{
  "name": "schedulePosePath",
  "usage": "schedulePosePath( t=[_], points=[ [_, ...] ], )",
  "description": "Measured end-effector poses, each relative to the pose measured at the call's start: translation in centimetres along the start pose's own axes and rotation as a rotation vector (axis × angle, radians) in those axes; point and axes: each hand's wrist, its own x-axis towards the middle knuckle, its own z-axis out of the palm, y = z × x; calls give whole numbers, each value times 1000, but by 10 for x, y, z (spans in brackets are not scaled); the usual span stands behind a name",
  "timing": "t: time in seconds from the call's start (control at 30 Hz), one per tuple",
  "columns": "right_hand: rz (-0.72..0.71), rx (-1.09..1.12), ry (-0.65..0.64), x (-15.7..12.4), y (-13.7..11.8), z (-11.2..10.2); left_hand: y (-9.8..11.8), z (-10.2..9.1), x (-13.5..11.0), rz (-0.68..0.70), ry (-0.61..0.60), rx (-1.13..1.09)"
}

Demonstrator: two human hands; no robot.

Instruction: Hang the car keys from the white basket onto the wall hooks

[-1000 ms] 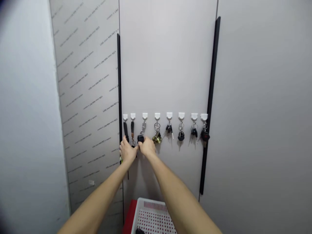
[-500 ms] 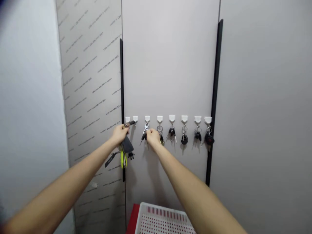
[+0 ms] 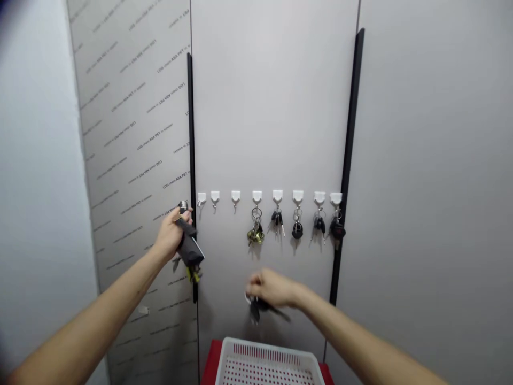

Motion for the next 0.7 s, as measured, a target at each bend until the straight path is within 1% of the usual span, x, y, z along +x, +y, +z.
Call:
schedulePosePath(
  t=[0.07, 0.1, 0.13, 0.17, 0.2, 0.3, 0.33, 0.37, 0.4, 0.47, 0.53, 0.57, 0.6, 0.63, 0.7],
  points=[
    [77, -20, -23, -6, 29, 23, -11, 0, -20, -99, 14, -121],
    [94, -9, -26, -7, 38, 29, -19, 3, -32, -156, -24, -140],
    [94, 10, 8, -6, 42, 31, -27, 8, -47, -211, -64, -138],
    [87, 39, 88, -4, 43, 28, -37, 16, -64, -279, -123, -118],
    [73, 71, 217, 0, 40, 20, -49, 25, -82, -342, -178, -89],
    [62, 155, 749, 15, 16, -17, -90, 56, -138, -474, -237, 50],
    [72, 162, 870, 22, 6, -29, -104, 64, -155, -457, -298, 130],
    [86, 146, 935, 29, -3, -38, -116, 71, -168, -455, -396, 209],
    [95, 114, 957, 35, -11, -45, -127, 76, -179, -433, -469, 270],
    [116, 40, 946, 46, -21, -51, -141, 79, -191, -420, -642, 367],
    [115, 9, 958, 52, -27, -51, -145, 76, -191, -420, -804, 418],
    [103, 20, 979, 52, -28, -52, -143, 71, -188, -412, -860, 430],
    [81, 47, 1000, 52, -31, -54, -141, 66, -185, -399, -888, 431],
    [52, 87, 1013, 50, -34, -58, -140, 59, -182, -390, -892, 424],
    [-12, 197, 982, 44, -44, -72, -139, 42, -179, -424, -846, 401]
  ],
)
